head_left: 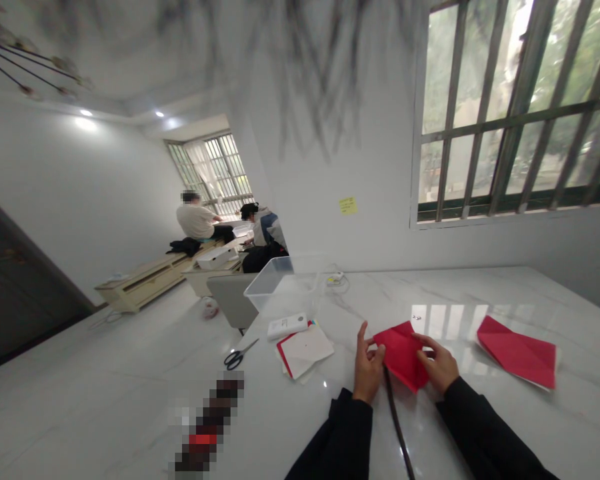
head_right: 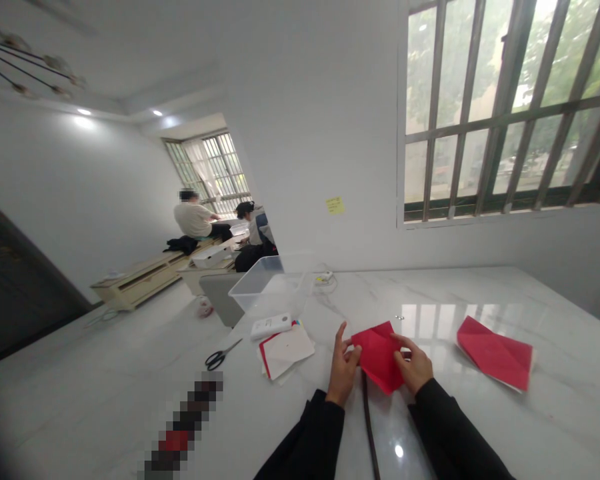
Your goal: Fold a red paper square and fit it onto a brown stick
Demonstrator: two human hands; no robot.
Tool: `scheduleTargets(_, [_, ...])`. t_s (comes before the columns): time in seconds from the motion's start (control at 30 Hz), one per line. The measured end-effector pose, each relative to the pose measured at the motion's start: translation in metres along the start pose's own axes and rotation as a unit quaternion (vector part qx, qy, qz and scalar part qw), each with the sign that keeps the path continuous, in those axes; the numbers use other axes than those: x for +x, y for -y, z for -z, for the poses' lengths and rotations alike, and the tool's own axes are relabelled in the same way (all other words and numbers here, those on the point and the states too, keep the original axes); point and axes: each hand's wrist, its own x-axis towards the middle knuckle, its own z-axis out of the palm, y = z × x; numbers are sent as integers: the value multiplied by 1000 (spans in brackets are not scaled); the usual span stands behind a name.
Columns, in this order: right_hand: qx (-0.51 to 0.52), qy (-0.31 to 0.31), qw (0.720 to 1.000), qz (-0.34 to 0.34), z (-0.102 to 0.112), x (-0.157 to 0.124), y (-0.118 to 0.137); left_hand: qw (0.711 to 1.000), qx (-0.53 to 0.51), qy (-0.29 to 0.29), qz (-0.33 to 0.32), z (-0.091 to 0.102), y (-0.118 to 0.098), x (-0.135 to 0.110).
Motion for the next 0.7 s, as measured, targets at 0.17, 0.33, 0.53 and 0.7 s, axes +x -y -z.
scheduleTargets(0.17, [-6, -37, 998, -48, 4, 1, 3, 1000, 16, 23, -9, 2, -3, -1])
scheduleTargets(0.33, [37, -30, 999, -24, 5, 5, -1, 1000, 18, 7, -8, 3, 3, 8])
scheduleTargets(0.53, [99, 12, 995, -7, 4, 12, -6, 999, -28, -28, 25, 9, 3, 15])
scheduleTargets(0.7, [230, 45, 971, -41, 4, 12, 2, 976, -190, -24, 107, 20, 0, 20])
